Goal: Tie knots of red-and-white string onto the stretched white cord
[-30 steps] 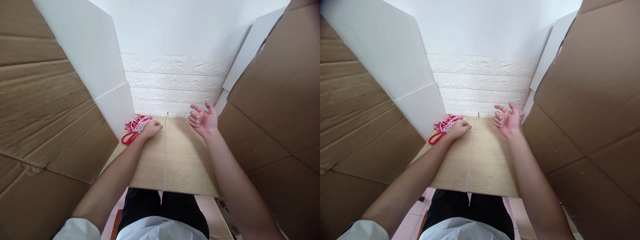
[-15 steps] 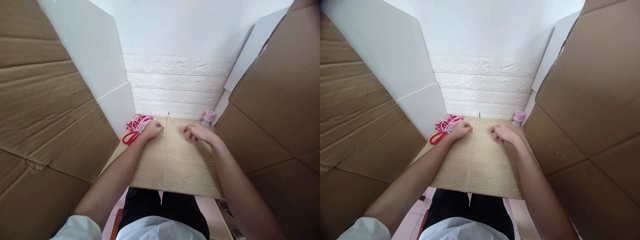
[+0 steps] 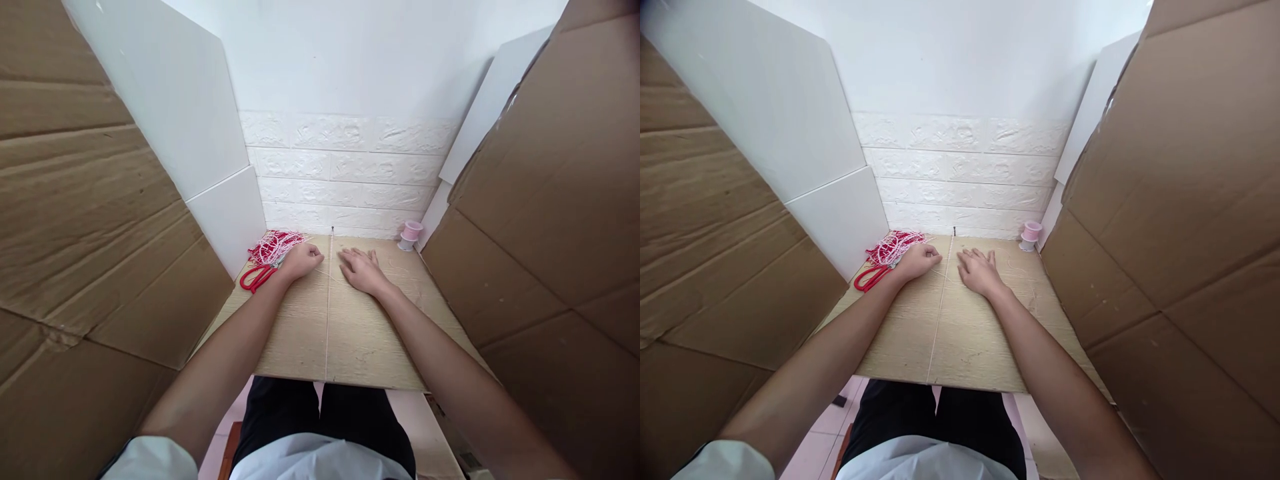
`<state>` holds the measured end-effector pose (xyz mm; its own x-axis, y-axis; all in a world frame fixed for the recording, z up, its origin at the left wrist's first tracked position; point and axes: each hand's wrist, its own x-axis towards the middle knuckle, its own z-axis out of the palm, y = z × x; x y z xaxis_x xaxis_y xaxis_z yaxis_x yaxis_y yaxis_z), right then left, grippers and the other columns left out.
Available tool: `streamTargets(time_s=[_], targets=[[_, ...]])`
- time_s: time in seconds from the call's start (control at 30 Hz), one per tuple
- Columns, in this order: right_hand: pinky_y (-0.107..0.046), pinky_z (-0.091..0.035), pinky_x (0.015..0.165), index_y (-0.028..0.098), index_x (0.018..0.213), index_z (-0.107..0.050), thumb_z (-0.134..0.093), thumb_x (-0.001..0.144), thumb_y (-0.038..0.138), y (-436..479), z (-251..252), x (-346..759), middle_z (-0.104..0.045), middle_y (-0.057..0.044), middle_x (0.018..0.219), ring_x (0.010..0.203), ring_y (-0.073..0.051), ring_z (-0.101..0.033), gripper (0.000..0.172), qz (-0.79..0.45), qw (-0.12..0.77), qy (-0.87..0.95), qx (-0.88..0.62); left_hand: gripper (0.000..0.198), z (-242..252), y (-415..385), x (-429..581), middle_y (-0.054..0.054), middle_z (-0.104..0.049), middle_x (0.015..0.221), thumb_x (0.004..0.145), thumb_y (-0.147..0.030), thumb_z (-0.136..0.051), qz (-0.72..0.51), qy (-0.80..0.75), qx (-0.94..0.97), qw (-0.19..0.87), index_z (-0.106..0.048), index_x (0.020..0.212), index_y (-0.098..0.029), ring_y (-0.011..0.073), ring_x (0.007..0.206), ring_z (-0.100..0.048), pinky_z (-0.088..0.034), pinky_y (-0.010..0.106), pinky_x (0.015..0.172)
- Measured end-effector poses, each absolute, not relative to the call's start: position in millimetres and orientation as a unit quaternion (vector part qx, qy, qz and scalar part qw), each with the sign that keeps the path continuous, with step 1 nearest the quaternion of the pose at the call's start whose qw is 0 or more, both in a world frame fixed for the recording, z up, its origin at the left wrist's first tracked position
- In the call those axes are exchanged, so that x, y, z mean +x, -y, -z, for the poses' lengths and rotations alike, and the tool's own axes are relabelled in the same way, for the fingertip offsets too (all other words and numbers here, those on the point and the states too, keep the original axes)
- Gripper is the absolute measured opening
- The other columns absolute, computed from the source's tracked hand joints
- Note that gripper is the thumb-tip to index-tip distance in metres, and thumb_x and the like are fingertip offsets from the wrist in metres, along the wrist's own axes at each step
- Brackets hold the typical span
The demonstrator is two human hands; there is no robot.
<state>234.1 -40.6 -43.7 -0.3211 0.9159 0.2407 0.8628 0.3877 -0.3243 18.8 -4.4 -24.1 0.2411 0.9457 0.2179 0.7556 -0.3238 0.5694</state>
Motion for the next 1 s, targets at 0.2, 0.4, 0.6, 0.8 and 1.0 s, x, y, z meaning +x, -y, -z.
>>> streamTargets(time_s=[0.2, 0.4, 0.6, 0.8, 1.0], targets=[[-0.055, -0.018, 0.112, 0.023, 0.116, -0.069, -0.049, 0.094, 0.032, 41, 40, 237, -0.065, -0.011, 0.128, 0.121, -0.026, -0.055, 0.032, -0.076, 0.218, 0.789, -0.570, 0.025, 17, 14, 25, 0.006, -0.071, 0.079, 0.076, -0.036, -0.058, -0.258, -0.578, 0.762, 0.137, -0.076, 0.084, -0.019, 0.0183, 0.066, -0.057, -0.037, 0.029, 0.061], [-0.042, -0.034, 0.099, 0.021, 0.094, -0.070, -0.057, 0.087, 0.031, 37, 42, 238, -0.066, -0.010, 0.111, 0.111, -0.026, -0.053, 0.018, -0.063, 0.263, 0.730, -0.628, 0.024, 9, 19, 31, 0.005, -0.069, 0.080, 0.075, -0.038, -0.061, -0.282, -0.517, 0.794, 0.150, -0.071, 0.084, -0.018, 0.0170, 0.068, -0.057, -0.039, 0.027, 0.061], [-0.047, -0.025, 0.103, 0.021, 0.084, -0.065, -0.058, 0.088, 0.029, 33, 50, 236, -0.063, -0.010, 0.116, 0.118, -0.028, -0.045, 0.012, -0.059, 0.269, 0.726, -0.630, 0.027, 5, 21, 30, 0.001, -0.064, 0.068, 0.074, -0.044, -0.063, -0.236, -0.444, 0.828, 0.247, -0.066, 0.071, -0.017, 0.0144, 0.062, -0.053, -0.037, 0.027, 0.060], [-0.040, -0.031, 0.092, 0.020, 0.089, -0.062, -0.053, 0.091, 0.028, 40, 38, 235, -0.067, -0.008, 0.096, 0.100, -0.025, -0.053, 0.012, -0.055, 0.301, 0.731, -0.610, 0.032, 4, 20, 26, -0.001, -0.058, 0.059, 0.069, -0.048, -0.067, -0.192, -0.420, 0.827, 0.321, -0.067, 0.064, -0.016, 0.0132, 0.058, -0.048, -0.032, 0.026, 0.055], [-0.027, -0.037, 0.069, 0.020, 0.096, -0.062, -0.052, 0.088, 0.028, 50, 27, 228, -0.063, 0.000, 0.075, 0.070, -0.016, -0.055, 0.015, -0.171, 0.403, 0.737, -0.515, 0.029, 4, 20, 27, -0.001, -0.058, 0.058, 0.069, -0.044, -0.066, -0.181, -0.410, 0.826, 0.340, -0.071, 0.066, -0.016, 0.0124, 0.055, -0.046, -0.031, 0.026, 0.053]])
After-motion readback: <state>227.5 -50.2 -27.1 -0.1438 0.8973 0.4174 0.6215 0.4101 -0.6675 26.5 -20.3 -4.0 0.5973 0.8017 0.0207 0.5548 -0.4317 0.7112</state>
